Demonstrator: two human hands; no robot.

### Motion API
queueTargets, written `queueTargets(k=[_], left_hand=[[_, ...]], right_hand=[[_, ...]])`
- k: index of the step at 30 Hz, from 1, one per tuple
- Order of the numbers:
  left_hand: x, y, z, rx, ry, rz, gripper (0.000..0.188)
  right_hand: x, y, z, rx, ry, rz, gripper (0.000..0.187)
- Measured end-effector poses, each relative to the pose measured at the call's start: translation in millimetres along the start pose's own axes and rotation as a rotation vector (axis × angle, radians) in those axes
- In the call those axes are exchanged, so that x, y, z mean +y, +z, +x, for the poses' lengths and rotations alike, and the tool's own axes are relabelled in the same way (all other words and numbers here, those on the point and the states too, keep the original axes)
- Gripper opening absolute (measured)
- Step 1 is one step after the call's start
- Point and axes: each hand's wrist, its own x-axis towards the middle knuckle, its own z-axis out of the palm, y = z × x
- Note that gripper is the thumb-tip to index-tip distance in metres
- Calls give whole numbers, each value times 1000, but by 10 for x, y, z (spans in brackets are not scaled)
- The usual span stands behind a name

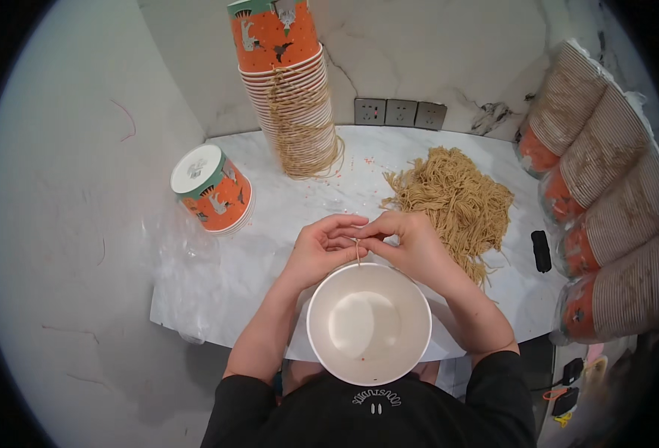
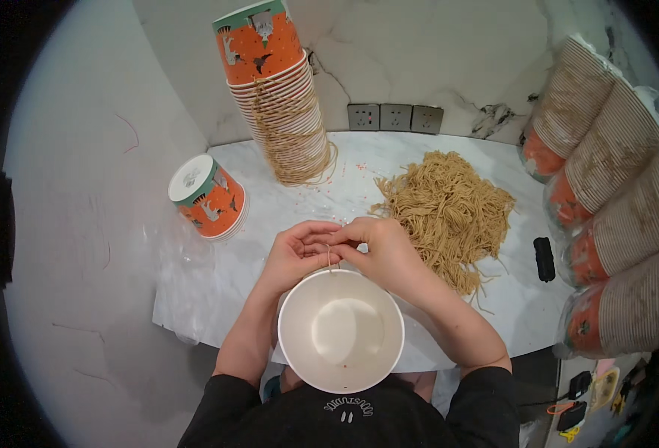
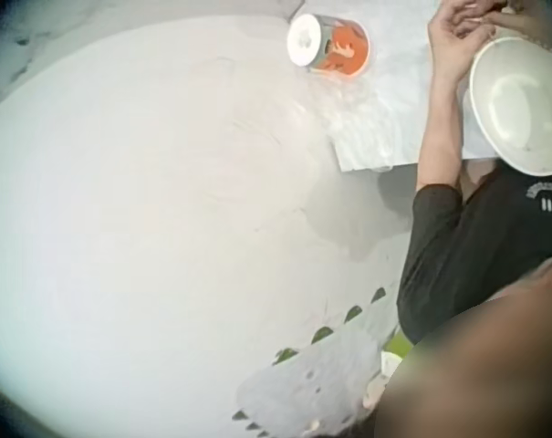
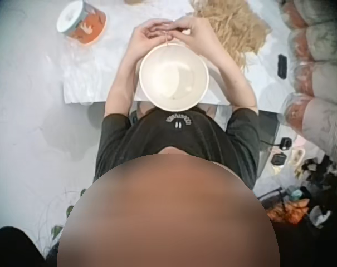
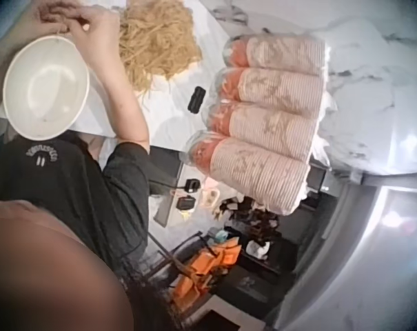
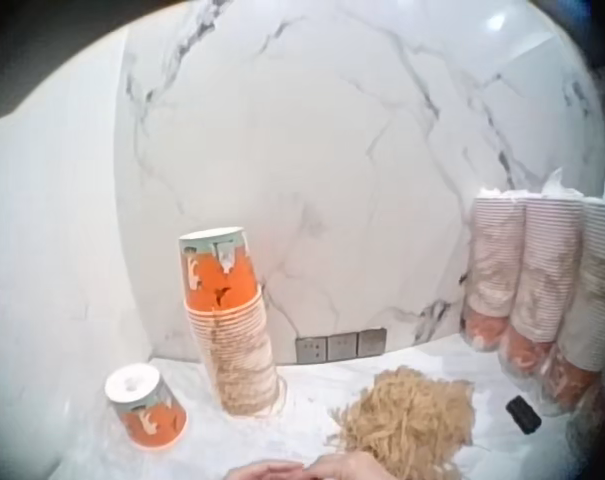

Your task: Untying and removing strings or ties from paper cups at a workstation.

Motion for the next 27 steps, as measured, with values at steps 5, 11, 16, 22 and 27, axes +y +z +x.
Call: queueTargets(k=[5,11,16,22,27], left_hand=[[7,34,19,77,186,249,47],[38,27,6,167,451,441,23],[54,58,0,176,490,452,15],[-64,-71,17,31,464,298,8],[-107,-57,-3,-74,-34,-344,7]], right_hand=[[-36,-68,-9,-4,78,66,14],[95,-38,11,-58,42,150,13],[157,15,2,-33,-13,144,16],[121,6,-6,-176,137,213,16],[41,-22,-4,-213,124,143,16]])
